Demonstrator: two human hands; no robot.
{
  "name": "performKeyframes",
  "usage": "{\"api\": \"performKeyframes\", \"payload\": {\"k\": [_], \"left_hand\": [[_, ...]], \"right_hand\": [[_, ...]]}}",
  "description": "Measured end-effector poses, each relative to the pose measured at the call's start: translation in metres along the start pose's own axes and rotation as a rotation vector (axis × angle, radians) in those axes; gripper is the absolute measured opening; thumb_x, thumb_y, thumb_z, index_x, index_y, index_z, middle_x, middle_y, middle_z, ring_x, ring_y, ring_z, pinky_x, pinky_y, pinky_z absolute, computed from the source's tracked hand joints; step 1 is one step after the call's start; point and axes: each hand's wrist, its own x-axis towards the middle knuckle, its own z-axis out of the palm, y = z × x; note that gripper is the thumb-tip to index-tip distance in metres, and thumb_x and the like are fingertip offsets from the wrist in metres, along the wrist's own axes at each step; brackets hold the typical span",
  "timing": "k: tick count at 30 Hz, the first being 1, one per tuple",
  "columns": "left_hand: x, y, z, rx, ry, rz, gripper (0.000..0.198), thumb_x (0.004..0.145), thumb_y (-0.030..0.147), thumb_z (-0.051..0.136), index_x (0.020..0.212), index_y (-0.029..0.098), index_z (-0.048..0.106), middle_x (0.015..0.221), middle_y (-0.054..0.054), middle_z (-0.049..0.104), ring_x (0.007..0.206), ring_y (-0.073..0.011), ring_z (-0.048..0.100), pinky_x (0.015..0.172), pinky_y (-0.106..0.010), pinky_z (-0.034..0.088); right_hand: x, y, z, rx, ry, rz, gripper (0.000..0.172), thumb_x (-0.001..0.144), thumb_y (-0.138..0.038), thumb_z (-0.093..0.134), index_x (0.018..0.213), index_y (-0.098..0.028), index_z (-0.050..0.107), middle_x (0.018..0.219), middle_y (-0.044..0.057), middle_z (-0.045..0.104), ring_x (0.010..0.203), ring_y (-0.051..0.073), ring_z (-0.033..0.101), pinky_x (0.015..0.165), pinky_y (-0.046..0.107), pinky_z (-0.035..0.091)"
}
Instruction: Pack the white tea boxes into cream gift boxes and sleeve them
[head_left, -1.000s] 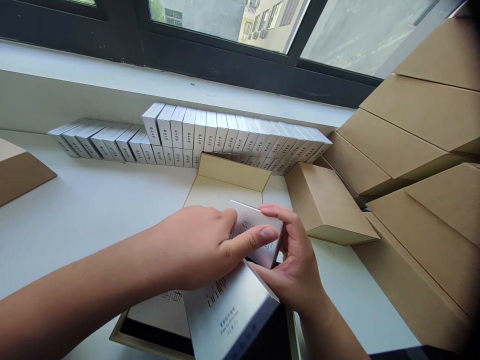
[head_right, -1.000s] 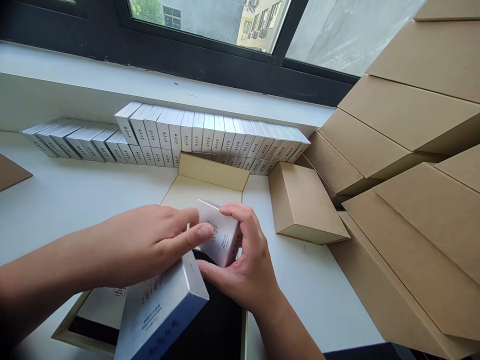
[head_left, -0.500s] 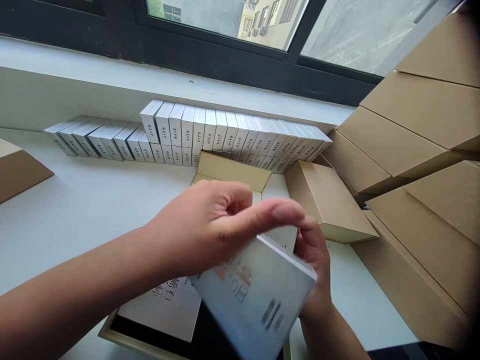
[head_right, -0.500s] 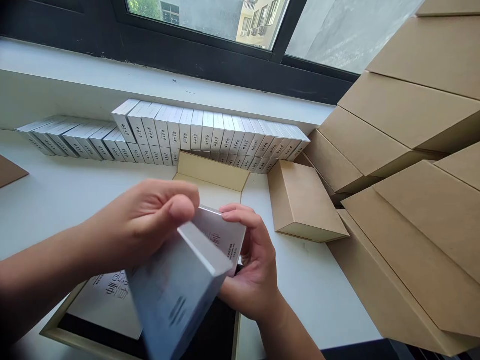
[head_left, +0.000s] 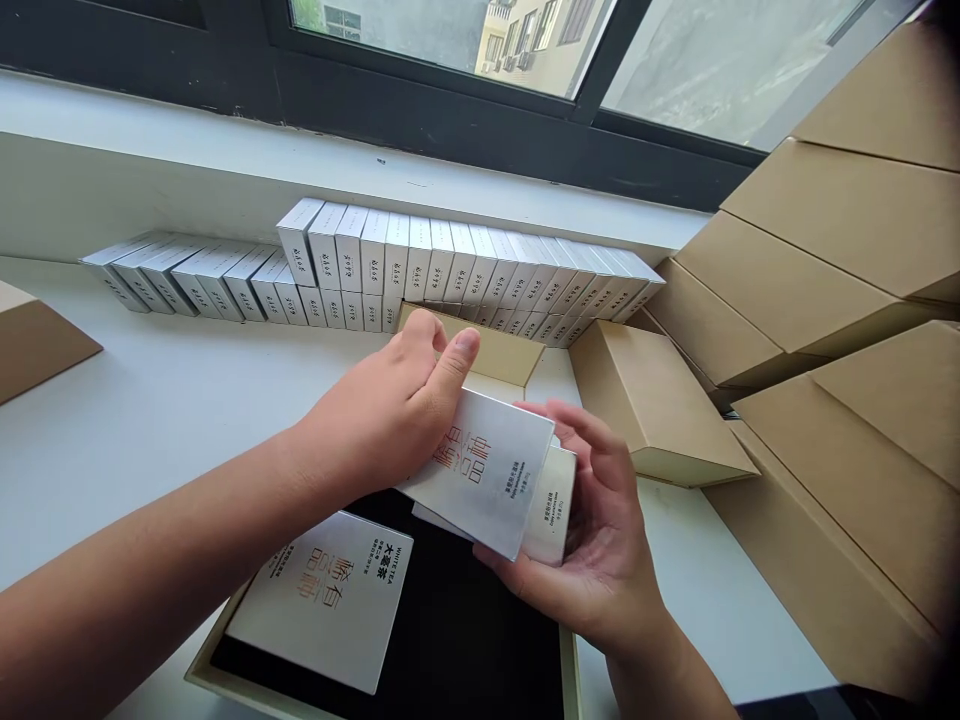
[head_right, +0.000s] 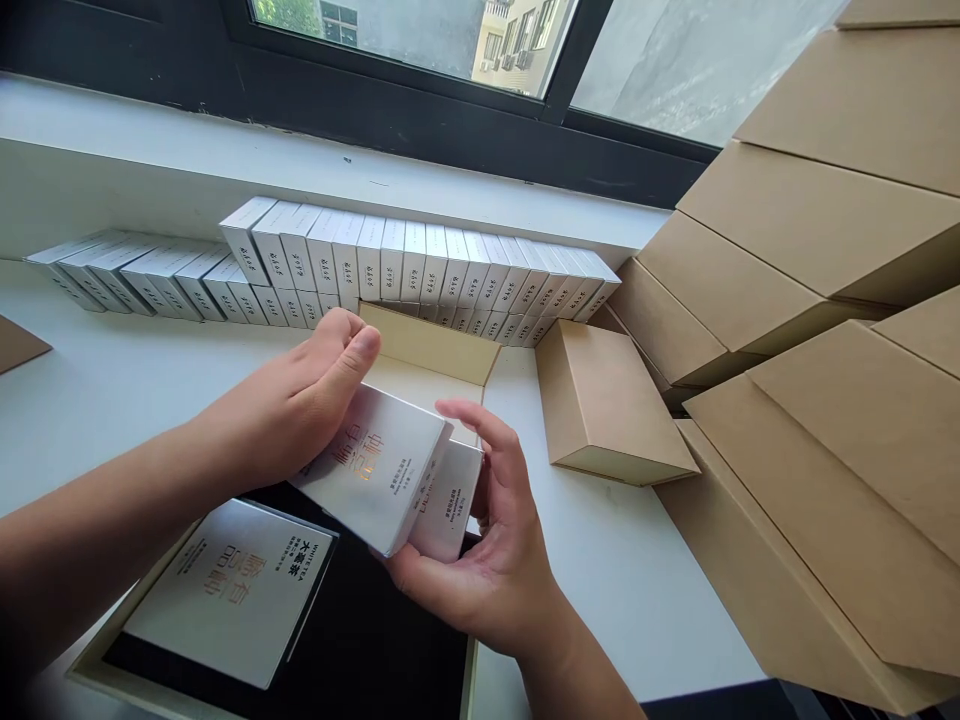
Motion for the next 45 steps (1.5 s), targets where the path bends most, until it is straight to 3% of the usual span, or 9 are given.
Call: {"api": "performKeyframes", "payload": {"k": [5, 12, 18, 22, 27, 35, 39, 42, 45], "left_hand": [[-0.008, 0.007, -0.015, 0.003, -0.191, -0.017, 0.054, 0.099, 0.066, 0.02, 0.107, 0.024, 0.052, 0.092, -0.004, 0.066, 0.076, -0.0222, 0.063, 0.063, -0.034, 0.045], [-0.009, -0.021, -0.02, 0.025, -0.39, 0.474, 0.108, 0.065, 0.061, 0.081, 0.153, 0.024, 0.029, 0.148, -0.015, 0.048, 0.128, -0.0352, 0.054, 0.098, -0.042, 0.049], [-0.013, -0.02, -0.007, 0.022, -0.419, 0.55, 0.095, 0.076, 0.04, 0.075, 0.154, 0.023, 0.023, 0.148, -0.015, 0.049, 0.127, -0.0314, 0.055, 0.097, -0.04, 0.05], [-0.018, -0.013, -0.007, -0.019, -0.411, 0.572, 0.086, 0.078, 0.037, 0.073, 0.151, 0.026, 0.028, 0.15, -0.015, 0.048, 0.131, -0.0317, 0.052, 0.1, -0.041, 0.049], [-0.022, -0.013, -0.01, 0.024, -0.472, 0.561, 0.097, 0.076, 0.033, 0.072, 0.155, 0.025, 0.018, 0.149, -0.016, 0.047, 0.129, -0.0314, 0.054, 0.099, -0.04, 0.049], [-0.023, -0.005, -0.021, 0.047, -0.446, 0.44, 0.072, 0.074, 0.038, 0.073, 0.137, 0.023, 0.041, 0.125, -0.011, 0.061, 0.104, -0.0252, 0.063, 0.079, -0.032, 0.052], [-0.026, 0.001, -0.02, 0.074, -0.406, 0.446, 0.062, 0.071, 0.028, 0.069, 0.128, 0.023, 0.046, 0.119, -0.008, 0.063, 0.1, -0.0237, 0.062, 0.078, -0.032, 0.051], [-0.027, 0.002, -0.02, 0.087, -0.366, 0.467, 0.064, 0.068, 0.026, 0.069, 0.127, 0.023, 0.047, 0.115, -0.007, 0.063, 0.097, -0.0238, 0.062, 0.076, -0.033, 0.05], [-0.03, 0.004, -0.024, 0.063, -0.367, 0.529, 0.062, 0.066, 0.024, 0.07, 0.125, 0.024, 0.048, 0.111, -0.006, 0.064, 0.095, -0.0243, 0.062, 0.077, -0.034, 0.05]], "right_hand": [[0.001, -0.003, 0.001, 0.019, 0.016, -0.008, 0.087, 0.068, -0.016, 0.084, 0.141, -0.042, 0.044, 0.117, 0.003, 0.062, 0.086, 0.02, 0.065, 0.064, 0.032, 0.058], [0.007, -0.002, -0.005, 0.133, -0.007, 0.119, 0.083, 0.072, -0.029, 0.087, 0.143, -0.038, 0.044, 0.131, 0.005, 0.058, 0.105, 0.023, 0.065, 0.084, 0.036, 0.06], [0.005, 0.003, -0.009, 0.185, -0.164, 0.161, 0.131, 0.05, -0.035, 0.1, 0.155, -0.045, 0.023, 0.142, 0.006, 0.052, 0.122, 0.031, 0.06, 0.094, 0.044, 0.059], [0.004, 0.0, -0.009, 0.08, -0.182, 0.124, 0.113, 0.069, -0.028, 0.091, 0.155, -0.045, 0.02, 0.138, 0.006, 0.055, 0.104, 0.026, 0.067, 0.079, 0.039, 0.063], [0.005, 0.0, -0.01, 0.065, -0.142, 0.01, 0.091, 0.064, -0.024, 0.091, 0.142, -0.039, 0.045, 0.129, 0.005, 0.059, 0.101, 0.026, 0.065, 0.072, 0.036, 0.061], [0.008, 0.002, -0.015, 0.156, -0.143, -0.011, 0.095, 0.062, -0.021, 0.092, 0.143, -0.039, 0.045, 0.125, 0.004, 0.062, 0.099, 0.023, 0.066, 0.074, 0.033, 0.06], [0.004, 0.0, -0.014, 0.183, -0.168, 0.004, 0.118, 0.062, -0.022, 0.092, 0.155, -0.045, 0.024, 0.137, 0.004, 0.057, 0.107, 0.026, 0.067, 0.081, 0.038, 0.06], [0.0, -0.001, -0.011, 0.218, -0.183, 0.002, 0.129, 0.061, -0.035, 0.095, 0.158, -0.046, 0.011, 0.15, 0.005, 0.048, 0.124, 0.032, 0.061, 0.094, 0.05, 0.057], [0.002, 0.001, -0.009, 0.174, -0.139, 0.001, 0.136, 0.051, -0.076, 0.085, 0.159, -0.042, 0.01, 0.151, 0.008, 0.047, 0.133, 0.037, 0.054, 0.099, 0.058, 0.052]]}}
